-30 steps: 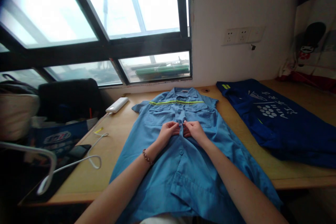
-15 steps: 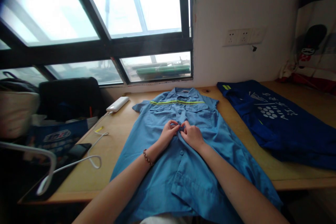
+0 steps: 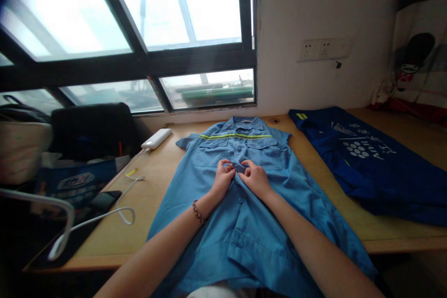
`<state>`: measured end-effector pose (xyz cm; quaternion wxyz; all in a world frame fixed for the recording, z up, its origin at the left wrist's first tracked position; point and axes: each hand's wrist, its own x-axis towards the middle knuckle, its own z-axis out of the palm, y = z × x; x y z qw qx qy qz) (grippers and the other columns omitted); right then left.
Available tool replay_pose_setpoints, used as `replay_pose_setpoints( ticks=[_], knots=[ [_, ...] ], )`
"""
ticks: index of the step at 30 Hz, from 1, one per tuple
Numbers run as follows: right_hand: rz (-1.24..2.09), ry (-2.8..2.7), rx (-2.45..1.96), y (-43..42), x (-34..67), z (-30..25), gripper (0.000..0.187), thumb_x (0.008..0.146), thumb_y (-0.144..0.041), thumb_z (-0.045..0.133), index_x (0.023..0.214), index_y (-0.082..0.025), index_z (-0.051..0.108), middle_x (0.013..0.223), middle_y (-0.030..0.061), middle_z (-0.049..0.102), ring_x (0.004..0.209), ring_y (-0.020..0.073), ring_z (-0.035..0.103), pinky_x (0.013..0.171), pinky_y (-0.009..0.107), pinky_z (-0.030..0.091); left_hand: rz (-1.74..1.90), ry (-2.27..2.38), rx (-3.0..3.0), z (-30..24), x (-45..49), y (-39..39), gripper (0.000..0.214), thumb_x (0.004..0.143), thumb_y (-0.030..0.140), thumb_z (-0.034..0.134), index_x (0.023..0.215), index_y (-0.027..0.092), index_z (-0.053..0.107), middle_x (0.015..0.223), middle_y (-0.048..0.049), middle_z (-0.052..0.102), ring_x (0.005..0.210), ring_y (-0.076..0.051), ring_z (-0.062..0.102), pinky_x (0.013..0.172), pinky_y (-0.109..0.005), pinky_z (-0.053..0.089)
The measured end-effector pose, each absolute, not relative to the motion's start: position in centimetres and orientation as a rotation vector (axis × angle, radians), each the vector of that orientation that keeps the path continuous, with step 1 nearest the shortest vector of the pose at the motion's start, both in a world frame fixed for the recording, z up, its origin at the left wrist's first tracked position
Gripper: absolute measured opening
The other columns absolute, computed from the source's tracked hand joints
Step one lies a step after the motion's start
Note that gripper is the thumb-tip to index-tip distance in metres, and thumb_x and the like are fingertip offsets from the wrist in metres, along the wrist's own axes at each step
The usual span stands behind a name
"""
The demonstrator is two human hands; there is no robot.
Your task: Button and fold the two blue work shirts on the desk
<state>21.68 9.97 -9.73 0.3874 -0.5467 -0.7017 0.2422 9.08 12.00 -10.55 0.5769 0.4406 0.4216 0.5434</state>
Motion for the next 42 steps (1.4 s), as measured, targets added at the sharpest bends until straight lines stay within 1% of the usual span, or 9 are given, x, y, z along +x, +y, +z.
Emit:
replay_pose_setpoints(
  ticks=[7,12,16,20,22,26,31,36,42],
  knots=[
    [0.421,-1.882,-1.335,9.4,21.7,-9.3,0.045,0.075,-0.028,0.050,0.120,-0.026,0.047,0.067,-0.0021,0.057,0.056,0.0114,0.050,0.057,0.021,0.039,1.259,0.969,1.013,-9.9,8.8,11.7,0.036,0.062,0.008,0.051,0.090,0.020,0.031,0.069,0.0033,0.057,0.056,-0.008,0.055,0.052,-0.018,0.040],
    [0.409,-1.944,-1.383,9.6,21.8,-9.5,0.033,0.079,-0.029,0.045,0.110,-0.025,0.056,0.083,0.0027,0.062,0.072,0.0158,0.056,0.065,0.024,0.040,1.273,0.873,0.984,-10.1,8.6,11.8,0.039,0.058,0.007,0.053,0.089,0.019,0.033,0.069,0.0037,0.057,0.059,-0.008,0.055,0.056,-0.020,0.041],
    [0.481,-2.003,-1.438,9.8,21.9,-9.9,0.028,0.083,-0.031,0.040,0.092,-0.024,0.065,0.082,0.0039,0.065,0.077,0.0179,0.058,0.066,0.025,0.040,1.266,0.877,1.010,-10.0,8.6,11.8,0.039,0.057,0.006,0.054,0.088,0.019,0.035,0.066,0.0042,0.056,0.060,-0.009,0.056,0.058,-0.020,0.041],
    [0.402,-1.932,-1.437,9.6,21.8,-9.9,0.041,0.081,-0.030,0.043,0.121,-0.026,0.046,0.085,0.0027,0.063,0.073,0.0169,0.057,0.063,0.025,0.041,1.250,0.875,0.994,-10.0,8.6,11.9,0.040,0.056,0.006,0.055,0.090,0.019,0.035,0.069,0.0031,0.057,0.062,-0.010,0.057,0.059,-0.021,0.041],
    [0.369,-1.928,-1.410,9.5,21.8,-9.9,0.045,0.080,-0.028,0.044,0.125,-0.028,0.041,0.088,0.0021,0.063,0.073,0.0162,0.057,0.064,0.025,0.042,1.251,0.867,0.974,-10.1,8.5,11.9,0.042,0.056,0.007,0.055,0.090,0.019,0.035,0.069,0.0030,0.057,0.060,-0.009,0.056,0.058,-0.021,0.041],
    [0.389,-1.953,-1.381,9.7,21.7,-10.0,0.037,0.081,-0.027,0.043,0.117,-0.027,0.050,0.101,0.0027,0.061,0.085,0.0173,0.057,0.071,0.025,0.042,1.264,0.815,0.927,-10.4,8.4,12.1,0.045,0.054,0.007,0.057,0.090,0.019,0.035,0.066,0.0043,0.056,0.056,-0.008,0.054,0.055,-0.020,0.039],
    [0.438,-2.021,-1.414,9.9,21.7,-10.2,0.028,0.084,-0.029,0.037,0.094,-0.024,0.062,0.089,0.0027,0.065,0.083,0.0176,0.059,0.070,0.025,0.043,1.288,0.766,0.889,-10.5,8.3,12.2,0.048,0.050,0.006,0.060,0.090,0.018,0.036,0.061,0.0062,0.053,0.052,-0.007,0.051,0.053,-0.019,0.037],
    [0.372,-1.932,-1.419,9.6,21.6,-10.2,0.041,0.083,-0.027,0.040,0.123,-0.026,0.043,0.106,0.0032,0.060,0.087,0.0178,0.058,0.071,0.026,0.044,1.278,0.758,0.872,-10.6,8.2,12.4,0.050,0.052,0.008,0.062,0.093,0.018,0.036,0.065,0.0042,0.056,0.051,-0.008,0.052,0.052,-0.019,0.037],
    [0.381,-1.965,-1.383,9.7,21.6,-10.3,0.037,0.083,-0.026,0.040,0.120,-0.026,0.047,0.112,0.0009,0.058,0.099,0.0176,0.054,0.081,0.027,0.042,1.282,0.745,0.874,-11.1,8.0,12.6,0.051,0.052,0.007,0.061,0.095,0.018,0.036,0.064,0.0046,0.055,0.051,-0.007,0.052,0.053,-0.019,0.038]
  ],
)
